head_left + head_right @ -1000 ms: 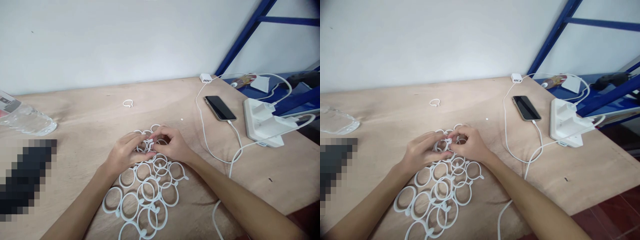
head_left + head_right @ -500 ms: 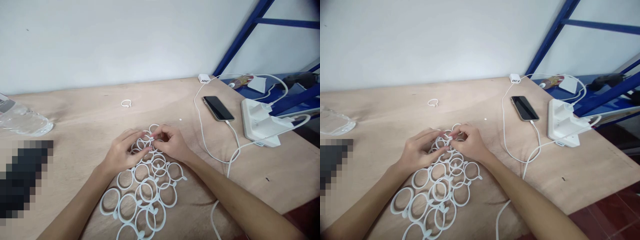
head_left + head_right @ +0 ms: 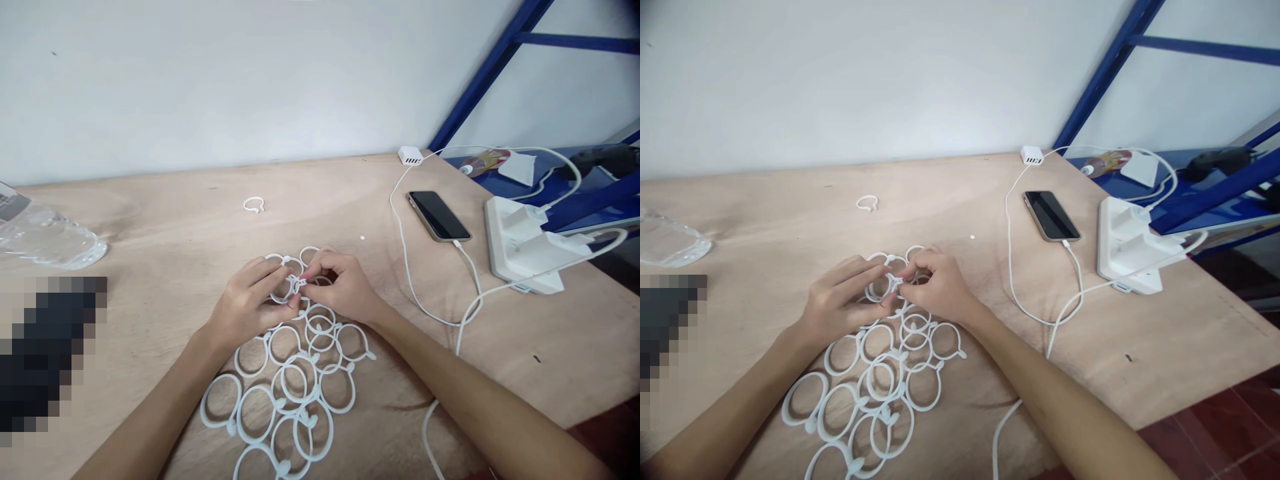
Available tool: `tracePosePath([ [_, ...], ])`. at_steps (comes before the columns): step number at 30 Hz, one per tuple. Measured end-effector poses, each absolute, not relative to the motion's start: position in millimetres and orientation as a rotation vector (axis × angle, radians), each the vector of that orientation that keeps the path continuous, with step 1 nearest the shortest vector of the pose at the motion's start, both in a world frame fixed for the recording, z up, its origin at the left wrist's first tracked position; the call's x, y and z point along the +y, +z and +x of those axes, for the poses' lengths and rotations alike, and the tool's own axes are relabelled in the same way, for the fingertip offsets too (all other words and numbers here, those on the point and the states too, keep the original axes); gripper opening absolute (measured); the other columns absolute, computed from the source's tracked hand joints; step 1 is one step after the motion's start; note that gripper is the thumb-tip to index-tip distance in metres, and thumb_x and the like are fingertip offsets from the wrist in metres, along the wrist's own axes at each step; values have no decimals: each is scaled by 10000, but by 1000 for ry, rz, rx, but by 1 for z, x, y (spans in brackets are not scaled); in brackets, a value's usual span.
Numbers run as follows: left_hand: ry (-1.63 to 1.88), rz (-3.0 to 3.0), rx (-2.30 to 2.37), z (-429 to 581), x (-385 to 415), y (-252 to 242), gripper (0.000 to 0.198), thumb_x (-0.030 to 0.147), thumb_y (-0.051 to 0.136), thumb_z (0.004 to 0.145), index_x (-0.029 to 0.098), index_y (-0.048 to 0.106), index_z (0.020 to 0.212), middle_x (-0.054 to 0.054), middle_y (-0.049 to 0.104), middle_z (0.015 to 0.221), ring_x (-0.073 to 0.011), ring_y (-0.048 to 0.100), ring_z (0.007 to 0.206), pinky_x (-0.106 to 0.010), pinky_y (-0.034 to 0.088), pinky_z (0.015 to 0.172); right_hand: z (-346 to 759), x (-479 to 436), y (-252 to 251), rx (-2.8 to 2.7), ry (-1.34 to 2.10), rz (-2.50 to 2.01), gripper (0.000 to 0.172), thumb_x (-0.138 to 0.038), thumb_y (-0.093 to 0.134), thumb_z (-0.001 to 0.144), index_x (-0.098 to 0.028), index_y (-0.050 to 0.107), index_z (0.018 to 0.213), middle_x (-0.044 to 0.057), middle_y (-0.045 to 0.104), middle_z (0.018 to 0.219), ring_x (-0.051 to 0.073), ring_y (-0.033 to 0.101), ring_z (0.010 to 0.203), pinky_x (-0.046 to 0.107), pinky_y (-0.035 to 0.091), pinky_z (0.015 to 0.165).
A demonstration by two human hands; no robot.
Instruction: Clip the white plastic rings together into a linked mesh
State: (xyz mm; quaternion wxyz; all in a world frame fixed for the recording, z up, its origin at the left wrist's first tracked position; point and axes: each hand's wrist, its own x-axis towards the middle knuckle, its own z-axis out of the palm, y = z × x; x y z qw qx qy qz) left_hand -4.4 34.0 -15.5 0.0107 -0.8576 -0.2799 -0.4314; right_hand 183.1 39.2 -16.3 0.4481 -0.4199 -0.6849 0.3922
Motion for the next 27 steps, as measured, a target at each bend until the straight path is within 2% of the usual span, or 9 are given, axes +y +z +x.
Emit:
tracePosePath([
  [11,-1325,-2685,-791,-3,34,-13,344,162,653,779,187,509,1090,-57,627,815,-145,527,673,-276,486,604,184,41,-18,-1652,1092,-1012,118,-71,720,613,-185,693,603,-8,598,655,130,545,688,271,427,637],
  [15,-1308,-2710,-818,-2,34,-13,309,155,659,777,183,521,1052,-26,592,742,-135,485,644,-267,468,593,185,41,-19,-1653,1109,-1023,142,-51,712,609,-190,700,587,-12,597,630,129,545,687,271,433,649],
  [20,-1326,-2725,-862,-4,34,-13,261,205,665,783,171,582,1028,-50,621,793,-147,543,696,-279,494,630,184,41,-20,-1656,1055,-1029,146,-41,688,617,-186,705,604,-2,611,636,133,551,676,263,436,621],
  [23,-1415,-2786,-1103,-5,32,-8,115,238,589,853,163,671,882,-64,671,830,-151,611,742,-271,507,670,183,40,-19,-1681,1021,-997,142,-42,684,631,-181,699,602,10,625,627,144,549,689,268,439,626],
  [25,-1498,-2763,-1376,-6,33,-6,262,253,495,908,168,699,769,-51,690,817,-146,641,752,-260,507,680,183,40,-18,-1688,1007,-971,150,-37,679,638,-183,699,606,12,638,628,150,554,708,270,445,638],
  [27,-1528,-2622,-1659,-7,39,-5,330,286,459,921,178,707,733,-38,698,810,-152,649,765,-266,508,689,183,39,-16,-1695,999,-957,169,-26,670,639,-188,703,608,8,647,628,151,558,719,273,450,651],
])
